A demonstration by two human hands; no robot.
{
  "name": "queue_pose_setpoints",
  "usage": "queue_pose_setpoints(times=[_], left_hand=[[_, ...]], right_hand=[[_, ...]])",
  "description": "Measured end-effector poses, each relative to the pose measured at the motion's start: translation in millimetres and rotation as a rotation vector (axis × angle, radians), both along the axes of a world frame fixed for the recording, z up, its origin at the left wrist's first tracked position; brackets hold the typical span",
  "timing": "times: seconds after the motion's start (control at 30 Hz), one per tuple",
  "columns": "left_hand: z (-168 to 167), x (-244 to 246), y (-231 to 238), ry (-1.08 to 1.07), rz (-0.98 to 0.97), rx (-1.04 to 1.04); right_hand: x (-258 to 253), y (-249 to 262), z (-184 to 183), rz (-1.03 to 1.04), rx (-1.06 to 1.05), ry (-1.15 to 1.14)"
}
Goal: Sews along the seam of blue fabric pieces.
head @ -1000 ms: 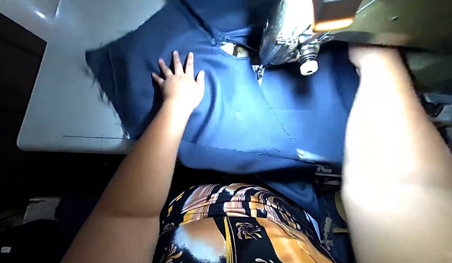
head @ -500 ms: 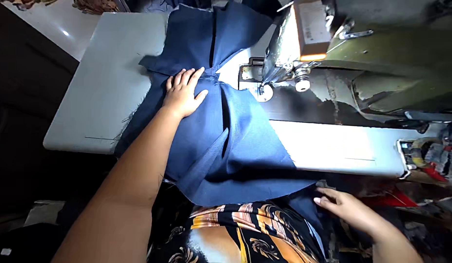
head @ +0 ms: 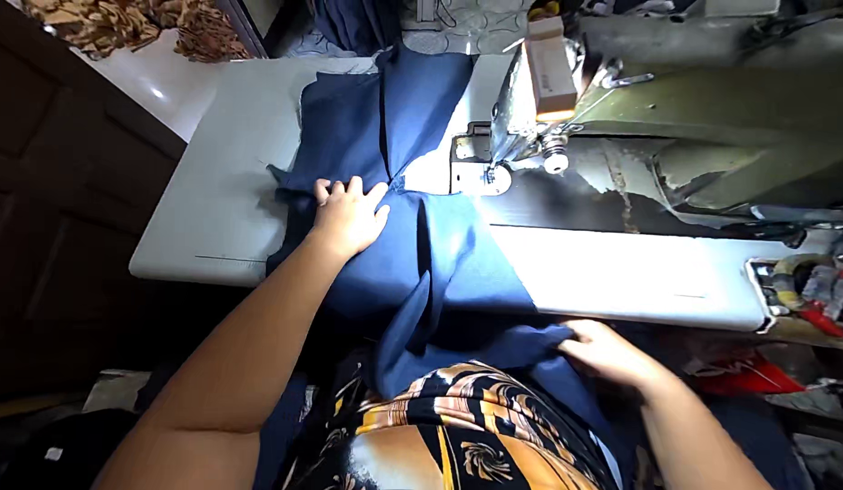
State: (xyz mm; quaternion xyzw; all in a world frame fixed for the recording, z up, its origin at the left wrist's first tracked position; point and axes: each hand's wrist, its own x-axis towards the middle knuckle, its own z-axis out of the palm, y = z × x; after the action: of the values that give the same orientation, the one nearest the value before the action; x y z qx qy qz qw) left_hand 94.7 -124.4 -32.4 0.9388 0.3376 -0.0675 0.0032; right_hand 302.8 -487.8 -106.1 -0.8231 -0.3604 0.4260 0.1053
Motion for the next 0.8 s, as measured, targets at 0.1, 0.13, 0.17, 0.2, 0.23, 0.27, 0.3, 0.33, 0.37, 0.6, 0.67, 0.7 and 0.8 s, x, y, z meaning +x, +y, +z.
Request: queue_pose_setpoints(times=[0.1, 0.13, 0.17, 0.2, 0.23, 0.27, 0.3, 0.33, 0.37, 0.6, 0.67, 0.7, 0.8], left_hand=[[1.5, 1.8, 14.9, -0.118, -0.137, 0.022], [-3.2, 6.6, 23.8, -0.162, -0.206, 0.001], [-6.1, 13.8, 31.9, -0.149, -0.257, -0.052], [-6.6, 21.6, 37.9, -0.116, -0.298, -0.107], [-7.8, 27.5, 43.0, -0.110, -0.348, -0.133], [-10.2, 30.3, 46.6, -0.136, -0.417, -0.120], [-13.3, 30.0, 48.8, -0.200, -0.496, -0.082], [-16.5, 27.1, 49.3, -0.302, -0.575, -0.026], [-20.9, 22.0, 48.1, -0.435, -0.636, 0.033], [-36.9, -41.6, -83.3, -0.082, -0.045, -0.071], [-17.9, -46.3, -107.0, -0.008, -0.094, -0.068], [-14.4, -45.3, -103.4, -0.077, -0.176, -0.054], [-24.4, -25.5, -68.9, -0.211, -0.388, -0.076]], right_hand=[[10.5, -14.0, 41.4, -0.167, 0.351, 0.045], [20.1, -8.0, 52.3, -0.174, 0.370, -0.051], [32.0, 4.8, 64.8, -0.147, 0.352, -0.138], [45.6, 23.6, 74.3, -0.117, 0.324, -0.199], [61.7, 45.2, 78.9, -0.081, 0.287, -0.250], [81.9, 67.6, 79.1, -0.037, 0.260, -0.307], [100.5, 90.5, 79.3, -0.031, 0.230, -0.386], [117.2, 112.3, 77.6, -0.090, 0.231, -0.503], [127.4, 132.0, 74.4, -0.230, 0.280, -0.651], [161.4, 177.1, 49.8, -0.224, 0.214, -0.738], [140.8, 165.9, 62.7, -0.307, 0.297, -0.713], [122.4, 156.1, 69.1, -0.340, 0.357, -0.714], [43.1, 128.0, 74.8, -0.245, 0.605, -0.694]])
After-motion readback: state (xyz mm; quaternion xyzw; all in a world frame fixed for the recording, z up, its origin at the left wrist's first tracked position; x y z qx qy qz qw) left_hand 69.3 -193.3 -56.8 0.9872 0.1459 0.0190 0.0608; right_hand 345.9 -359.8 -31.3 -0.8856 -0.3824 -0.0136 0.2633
